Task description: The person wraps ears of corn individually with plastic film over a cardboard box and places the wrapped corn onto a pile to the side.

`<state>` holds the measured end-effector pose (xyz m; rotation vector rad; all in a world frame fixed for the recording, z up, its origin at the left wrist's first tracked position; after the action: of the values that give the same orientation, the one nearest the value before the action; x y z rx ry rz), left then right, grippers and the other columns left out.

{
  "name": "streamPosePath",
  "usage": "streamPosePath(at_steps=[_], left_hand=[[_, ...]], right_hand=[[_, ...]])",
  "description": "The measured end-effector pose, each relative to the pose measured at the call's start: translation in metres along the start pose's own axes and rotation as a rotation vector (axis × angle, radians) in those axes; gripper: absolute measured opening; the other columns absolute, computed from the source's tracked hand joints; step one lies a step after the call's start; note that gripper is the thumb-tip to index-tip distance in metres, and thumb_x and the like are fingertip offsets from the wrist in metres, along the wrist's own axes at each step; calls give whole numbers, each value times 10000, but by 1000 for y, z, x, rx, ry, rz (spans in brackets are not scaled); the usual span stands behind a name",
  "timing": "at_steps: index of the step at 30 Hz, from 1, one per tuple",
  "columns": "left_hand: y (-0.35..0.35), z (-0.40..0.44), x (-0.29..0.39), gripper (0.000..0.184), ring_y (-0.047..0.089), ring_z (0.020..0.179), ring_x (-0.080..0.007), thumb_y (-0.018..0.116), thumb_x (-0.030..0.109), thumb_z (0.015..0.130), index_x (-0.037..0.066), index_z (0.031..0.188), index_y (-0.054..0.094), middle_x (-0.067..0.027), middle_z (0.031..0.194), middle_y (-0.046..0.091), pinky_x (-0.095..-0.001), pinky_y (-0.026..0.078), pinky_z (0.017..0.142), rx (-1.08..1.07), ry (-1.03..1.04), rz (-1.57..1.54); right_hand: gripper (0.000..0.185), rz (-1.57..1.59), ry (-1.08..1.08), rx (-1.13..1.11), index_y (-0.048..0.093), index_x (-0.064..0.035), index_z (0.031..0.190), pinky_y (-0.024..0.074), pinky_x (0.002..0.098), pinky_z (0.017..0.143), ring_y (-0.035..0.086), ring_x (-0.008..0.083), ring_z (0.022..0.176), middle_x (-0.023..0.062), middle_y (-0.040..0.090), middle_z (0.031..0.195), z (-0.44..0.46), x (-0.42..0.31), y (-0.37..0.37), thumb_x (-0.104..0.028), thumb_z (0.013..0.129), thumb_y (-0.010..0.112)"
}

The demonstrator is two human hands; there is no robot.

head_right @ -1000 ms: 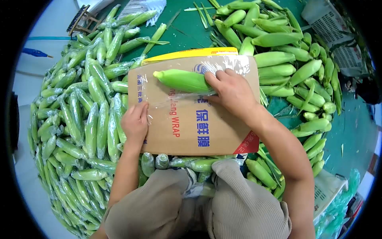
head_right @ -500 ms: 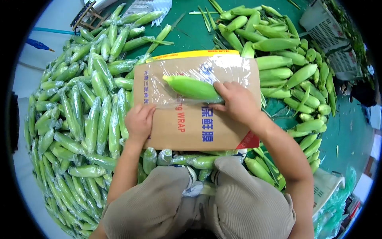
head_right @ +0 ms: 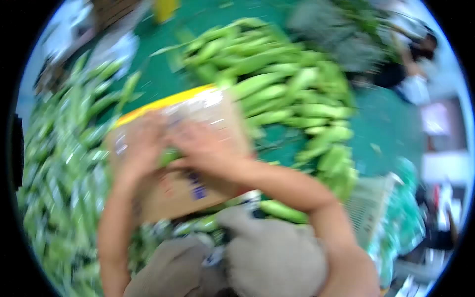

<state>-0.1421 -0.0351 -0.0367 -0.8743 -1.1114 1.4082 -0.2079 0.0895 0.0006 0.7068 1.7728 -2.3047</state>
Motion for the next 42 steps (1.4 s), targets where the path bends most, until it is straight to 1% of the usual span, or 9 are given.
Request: streamPosePath(at_steps=[1,2,5,11,19,22,29,36,42], left_hand=[[15,27,-30,564,537,1375,-421,653,285,960,21,1452,571,-221,1472,588,-491,411,1169,-478,-295,-288],[-41,42,-38,577,544,1378,-401,682,265,930,32,1450,591,-218,1495,580,-478,400,1181,-23,-456,-162],[6,4,-113,516,596,1289,-376,655,39,896,17,1410,615,-214,1409,640,-427,405,1164,311,-396,-583],[-37,-8,14,737,376,1545,-339,704,46,780,108,1495,537,-96,1577,513,-606,158,1313,-136,-1,65],[-9,-29,11,696,662,1120,-378,810,135,672,167,1348,644,-142,1244,715,-499,509,965,-457,-211,-269],[-20,-15,24,713,651,1163,-428,822,173,673,118,1356,625,-184,1243,711,-495,529,976,-639,-305,-484],[-12,-61,69,622,700,1045,-421,806,328,727,66,1267,644,-234,1096,729,-492,563,933,-987,-137,-536],[-21,-148,155,583,701,1033,-402,811,260,769,40,1268,605,-206,1108,726,-461,557,933,-1539,93,-909],[-25,-163,104,818,592,1304,-301,849,15,744,25,1452,437,-146,1464,544,-387,476,1101,-1192,-297,-1530]], right_hand=[[760,37,-43,5,582,-66,1400,465,523,1063,546,390,1295,192,608,1339,7,3,5,-568,854,745],[780,-104,-126,-78,572,-12,1382,462,514,1068,543,382,1306,200,604,1341,10,6,22,-544,842,756],[1047,-222,-55,-20,565,19,1388,466,488,1053,549,318,1302,153,581,1414,21,20,39,-641,630,856],[714,258,23,-144,618,17,1151,553,472,905,665,438,1077,254,681,1202,71,65,53,-426,682,922],[581,184,78,-804,710,-10,1130,554,493,823,705,425,963,229,739,1041,32,24,33,-528,870,762],[443,354,-325,-58,706,-93,1220,537,476,949,635,383,1209,176,673,1330,67,18,22,-446,957,655],[659,-138,-307,-296,445,-287,1619,56,595,1304,209,223,1624,-46,329,1726,49,24,84,-616,1049,457],[668,-222,-319,-235,427,-153,1616,176,571,1288,257,260,1604,42,349,1708,34,10,67,-493,1052,542],[784,566,-57,-836,539,-52,1441,516,499,985,634,389,1215,197,593,1370,-110,-55,19,-498,860,819]])
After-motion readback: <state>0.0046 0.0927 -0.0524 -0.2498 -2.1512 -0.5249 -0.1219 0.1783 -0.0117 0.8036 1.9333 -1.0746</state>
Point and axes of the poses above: each hand's wrist, its own z-axis towards the middle knuckle, its own y-axis out of the palm, x = y × z, the point moved 9 cm from there along z, towards the middle knuckle
